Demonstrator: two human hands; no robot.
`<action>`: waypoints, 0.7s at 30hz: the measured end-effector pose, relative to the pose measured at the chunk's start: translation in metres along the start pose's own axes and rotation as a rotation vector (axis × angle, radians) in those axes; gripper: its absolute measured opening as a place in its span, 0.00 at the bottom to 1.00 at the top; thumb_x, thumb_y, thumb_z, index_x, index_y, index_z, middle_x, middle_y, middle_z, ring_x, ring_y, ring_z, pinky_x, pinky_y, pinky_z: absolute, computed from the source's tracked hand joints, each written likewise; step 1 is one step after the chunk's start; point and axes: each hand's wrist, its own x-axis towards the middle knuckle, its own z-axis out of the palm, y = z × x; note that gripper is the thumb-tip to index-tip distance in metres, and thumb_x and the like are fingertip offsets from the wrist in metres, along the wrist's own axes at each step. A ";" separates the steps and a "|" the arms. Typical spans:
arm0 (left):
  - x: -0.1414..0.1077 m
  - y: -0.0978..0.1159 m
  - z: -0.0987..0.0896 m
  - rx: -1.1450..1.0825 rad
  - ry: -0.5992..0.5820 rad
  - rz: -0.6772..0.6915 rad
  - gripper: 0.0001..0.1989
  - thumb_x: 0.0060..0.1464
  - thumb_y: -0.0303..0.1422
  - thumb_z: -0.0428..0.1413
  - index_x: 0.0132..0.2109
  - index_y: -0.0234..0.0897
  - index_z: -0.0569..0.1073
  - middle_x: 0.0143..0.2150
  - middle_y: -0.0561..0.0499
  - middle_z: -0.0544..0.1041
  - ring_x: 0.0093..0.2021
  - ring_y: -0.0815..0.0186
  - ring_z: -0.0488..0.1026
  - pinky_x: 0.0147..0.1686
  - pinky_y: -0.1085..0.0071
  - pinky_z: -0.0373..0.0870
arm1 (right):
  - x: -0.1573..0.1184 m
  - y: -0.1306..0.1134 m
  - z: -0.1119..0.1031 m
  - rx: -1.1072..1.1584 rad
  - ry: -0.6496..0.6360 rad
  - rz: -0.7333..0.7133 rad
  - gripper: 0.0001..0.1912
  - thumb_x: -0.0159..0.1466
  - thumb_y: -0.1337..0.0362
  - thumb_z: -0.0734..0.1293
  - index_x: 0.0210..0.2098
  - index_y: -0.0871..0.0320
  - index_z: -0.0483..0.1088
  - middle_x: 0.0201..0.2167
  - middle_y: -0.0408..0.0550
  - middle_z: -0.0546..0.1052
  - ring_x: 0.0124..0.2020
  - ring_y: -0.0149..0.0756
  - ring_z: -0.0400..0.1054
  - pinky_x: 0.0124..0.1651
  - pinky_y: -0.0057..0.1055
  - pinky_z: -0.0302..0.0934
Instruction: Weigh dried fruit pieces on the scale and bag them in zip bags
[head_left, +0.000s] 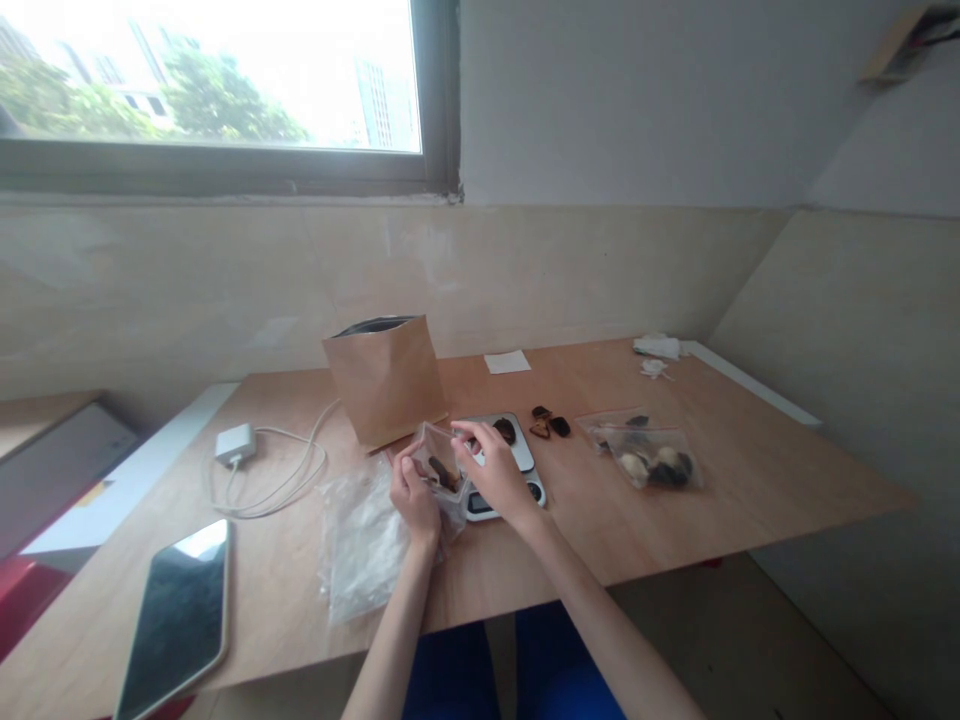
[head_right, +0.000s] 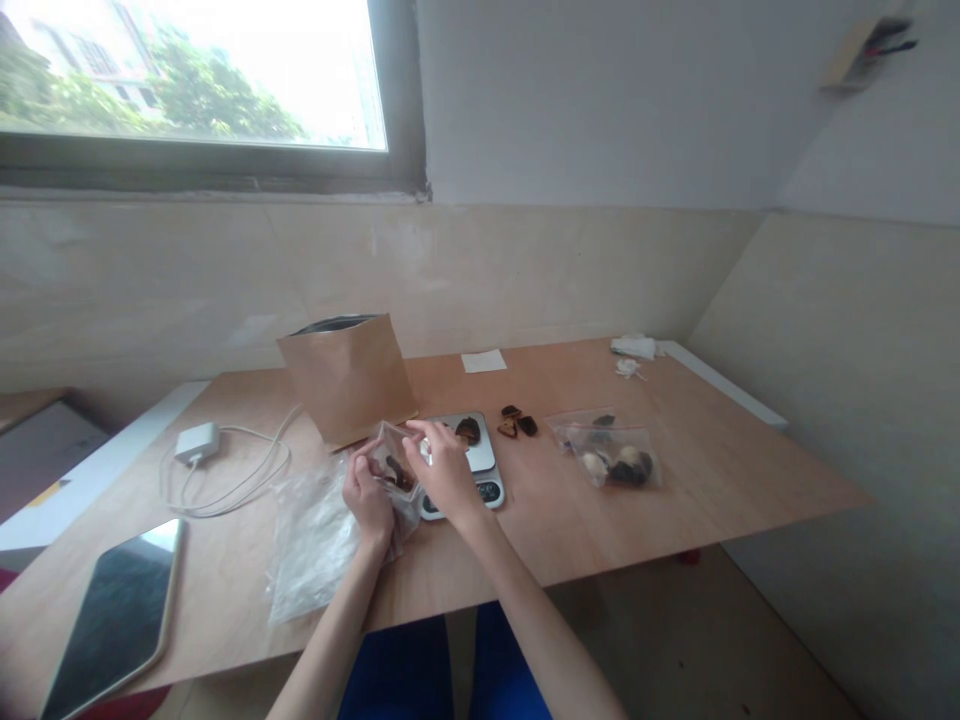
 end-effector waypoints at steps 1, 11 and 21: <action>0.000 0.000 0.000 -0.011 -0.003 -0.003 0.19 0.57 0.37 0.40 0.40 0.34 0.73 0.21 0.56 0.61 0.22 0.70 0.59 0.26 0.73 0.58 | 0.002 0.004 0.001 -0.039 0.022 -0.007 0.12 0.64 0.66 0.57 0.45 0.59 0.68 0.38 0.50 0.74 0.41 0.36 0.66 0.45 0.32 0.61; 0.002 -0.009 0.001 0.023 -0.010 0.024 0.20 0.57 0.39 0.39 0.40 0.35 0.73 0.23 0.55 0.63 0.23 0.70 0.58 0.26 0.73 0.57 | 0.007 0.050 0.009 -0.562 -0.168 -0.088 0.15 0.62 0.69 0.61 0.48 0.59 0.65 0.45 0.52 0.73 0.49 0.43 0.60 0.52 0.41 0.50; 0.002 -0.003 0.001 0.053 -0.001 0.018 0.20 0.57 0.37 0.39 0.40 0.34 0.74 0.22 0.54 0.63 0.23 0.69 0.59 0.26 0.72 0.58 | 0.008 0.032 0.002 -0.348 0.141 0.055 0.08 0.61 0.70 0.61 0.35 0.54 0.71 0.34 0.45 0.76 0.39 0.39 0.64 0.44 0.36 0.49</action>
